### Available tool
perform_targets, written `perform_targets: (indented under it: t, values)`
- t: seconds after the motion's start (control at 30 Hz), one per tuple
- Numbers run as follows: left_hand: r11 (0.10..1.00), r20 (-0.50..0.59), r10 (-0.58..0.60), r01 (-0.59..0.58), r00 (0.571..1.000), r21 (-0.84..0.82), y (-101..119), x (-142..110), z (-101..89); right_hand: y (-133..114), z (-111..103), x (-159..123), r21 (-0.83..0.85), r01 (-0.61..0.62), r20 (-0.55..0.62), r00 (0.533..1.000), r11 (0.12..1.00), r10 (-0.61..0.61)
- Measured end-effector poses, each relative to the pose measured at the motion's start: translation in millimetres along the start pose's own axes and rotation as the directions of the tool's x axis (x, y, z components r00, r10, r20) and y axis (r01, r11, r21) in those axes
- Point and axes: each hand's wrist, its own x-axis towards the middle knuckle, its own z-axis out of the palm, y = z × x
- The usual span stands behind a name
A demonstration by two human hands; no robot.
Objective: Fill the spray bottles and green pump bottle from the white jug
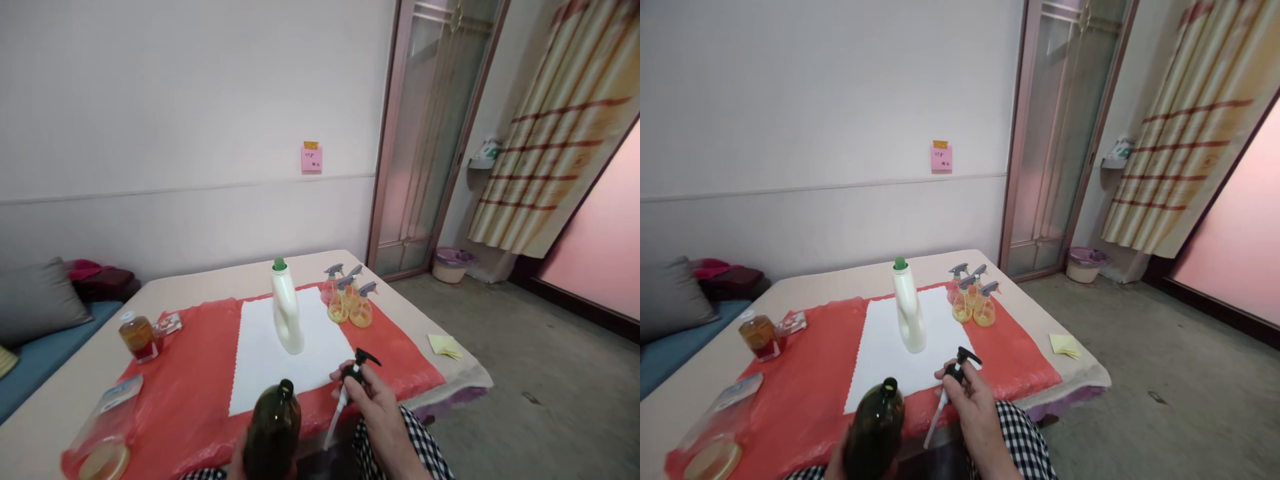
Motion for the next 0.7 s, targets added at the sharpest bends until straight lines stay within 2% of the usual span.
perform_targets:
  t: [0.07,0.17,0.27,0.37,0.5,0.7]
  values:
    - [0.986,-0.013,0.164,-0.164,0.986,0.000,14,0,21.5,2,3,26,-0.075,0.016,0.002,1.000,0.997,-0.016]
    - [0.926,-0.056,0.378,-0.378,0.924,0.014,37,1,66.6,13,11,79,-0.290,0.068,0.015,0.998,0.955,-0.067]
    - [0.871,-0.092,0.492,-0.490,0.866,0.044,59,4,114.2,33,22,135,-0.409,0.072,0.025,0.997,0.910,-0.068]
    - [0.822,-0.086,0.569,-0.561,0.818,0.097,77,13,149.9,58,30,174,-0.554,0.048,0.028,0.999,0.831,-0.039]
    - [0.766,-0.064,0.636,-0.620,0.769,0.169,92,35,175.8,83,31,191,-0.780,0.001,0.040,0.998,0.626,0.048]
    - [0.751,0.024,0.633,-0.621,0.774,0.223,106,70,190.9,89,25,189,-0.950,0.055,0.109,0.981,0.306,0.163]
